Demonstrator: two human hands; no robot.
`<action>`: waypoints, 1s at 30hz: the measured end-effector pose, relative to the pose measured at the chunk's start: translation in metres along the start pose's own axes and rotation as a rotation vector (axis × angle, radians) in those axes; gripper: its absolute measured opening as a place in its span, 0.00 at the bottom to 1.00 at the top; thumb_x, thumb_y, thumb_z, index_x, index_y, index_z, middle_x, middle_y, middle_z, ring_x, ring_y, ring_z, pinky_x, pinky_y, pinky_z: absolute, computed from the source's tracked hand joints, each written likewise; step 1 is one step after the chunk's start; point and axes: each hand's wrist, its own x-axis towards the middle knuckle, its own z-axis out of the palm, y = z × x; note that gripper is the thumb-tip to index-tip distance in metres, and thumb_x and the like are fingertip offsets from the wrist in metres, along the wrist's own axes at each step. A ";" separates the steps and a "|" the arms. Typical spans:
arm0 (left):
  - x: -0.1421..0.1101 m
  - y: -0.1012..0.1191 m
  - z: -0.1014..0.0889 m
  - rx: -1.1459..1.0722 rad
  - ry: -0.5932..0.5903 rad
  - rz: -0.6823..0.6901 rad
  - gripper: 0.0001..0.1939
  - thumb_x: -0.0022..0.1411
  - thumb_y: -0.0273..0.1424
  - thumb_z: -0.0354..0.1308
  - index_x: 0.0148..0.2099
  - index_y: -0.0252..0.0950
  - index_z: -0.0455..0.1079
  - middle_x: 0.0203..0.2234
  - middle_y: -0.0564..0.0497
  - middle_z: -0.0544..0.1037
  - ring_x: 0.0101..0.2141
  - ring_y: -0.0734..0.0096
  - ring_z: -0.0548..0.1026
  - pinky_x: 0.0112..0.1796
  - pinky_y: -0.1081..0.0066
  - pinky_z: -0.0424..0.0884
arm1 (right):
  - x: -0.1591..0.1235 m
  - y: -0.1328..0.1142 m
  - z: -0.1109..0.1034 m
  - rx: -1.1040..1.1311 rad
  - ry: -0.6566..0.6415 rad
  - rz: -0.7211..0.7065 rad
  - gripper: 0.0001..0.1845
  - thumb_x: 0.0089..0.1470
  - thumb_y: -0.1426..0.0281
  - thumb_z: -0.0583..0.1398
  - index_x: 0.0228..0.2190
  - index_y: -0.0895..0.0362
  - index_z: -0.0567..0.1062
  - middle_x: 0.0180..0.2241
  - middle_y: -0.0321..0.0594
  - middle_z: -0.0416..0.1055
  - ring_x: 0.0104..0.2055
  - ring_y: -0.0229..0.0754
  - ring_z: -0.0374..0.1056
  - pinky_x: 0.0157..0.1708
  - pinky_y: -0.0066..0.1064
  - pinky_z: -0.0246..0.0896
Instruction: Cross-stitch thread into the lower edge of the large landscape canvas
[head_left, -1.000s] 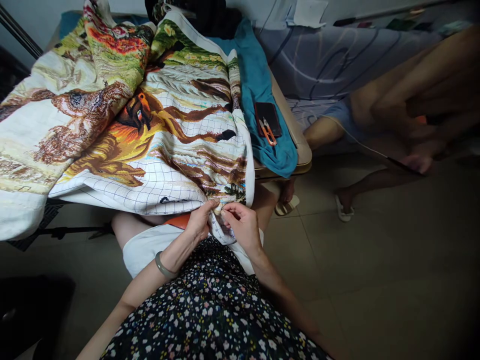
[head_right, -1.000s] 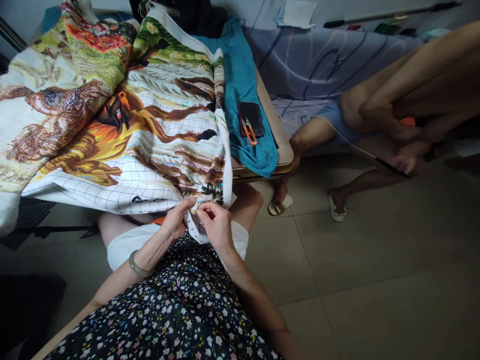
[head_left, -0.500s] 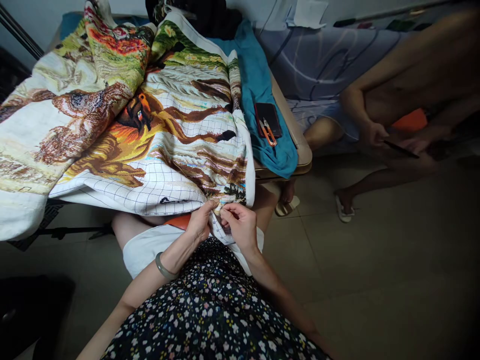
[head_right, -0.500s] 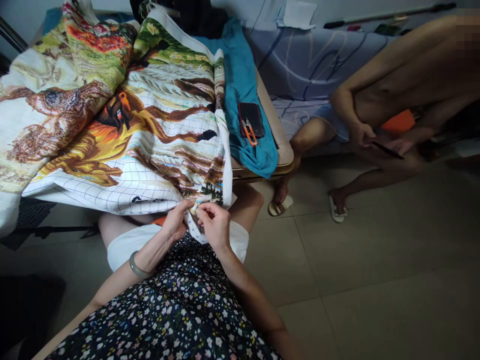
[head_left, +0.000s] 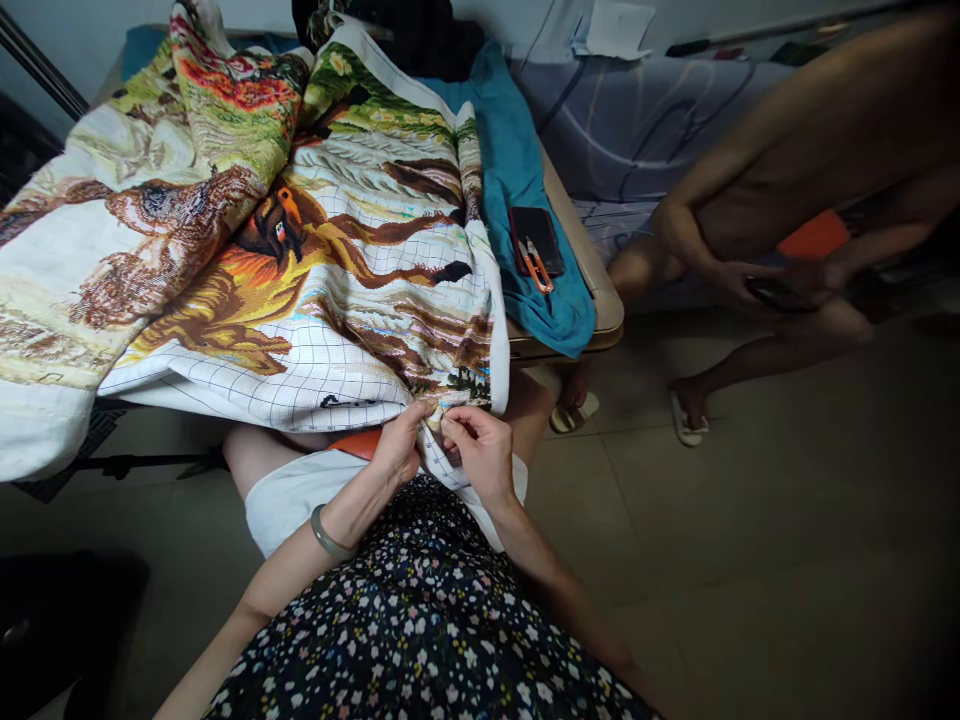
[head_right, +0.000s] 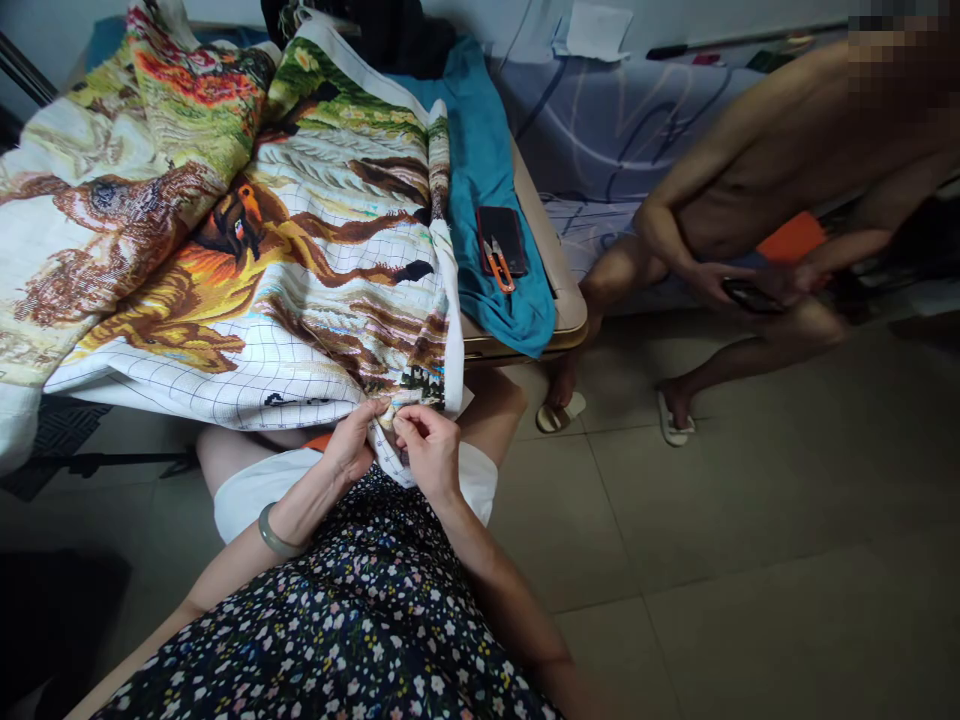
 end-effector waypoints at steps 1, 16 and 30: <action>0.000 0.000 0.000 0.002 -0.001 -0.002 0.12 0.36 0.29 0.67 0.27 0.32 0.72 0.21 0.52 0.75 0.23 0.73 0.71 0.30 0.70 0.68 | 0.000 0.000 0.000 0.000 0.002 -0.001 0.06 0.48 0.67 0.61 0.26 0.57 0.76 0.21 0.34 0.70 0.20 0.34 0.64 0.23 0.26 0.63; -0.001 0.000 0.001 -0.007 -0.008 -0.011 0.12 0.36 0.30 0.67 0.27 0.31 0.72 0.20 0.52 0.75 0.22 0.73 0.70 0.30 0.70 0.69 | 0.005 0.001 0.000 0.063 -0.005 0.059 0.08 0.45 0.66 0.63 0.24 0.58 0.76 0.19 0.33 0.70 0.19 0.34 0.64 0.21 0.25 0.60; 0.001 -0.008 -0.002 -0.102 -0.038 0.025 0.14 0.36 0.29 0.72 0.28 0.31 0.75 0.22 0.51 0.78 0.23 0.73 0.74 0.30 0.71 0.70 | 0.003 -0.002 0.009 -0.107 0.126 -0.129 0.11 0.53 0.66 0.61 0.39 0.56 0.72 0.24 0.34 0.74 0.23 0.38 0.70 0.28 0.29 0.67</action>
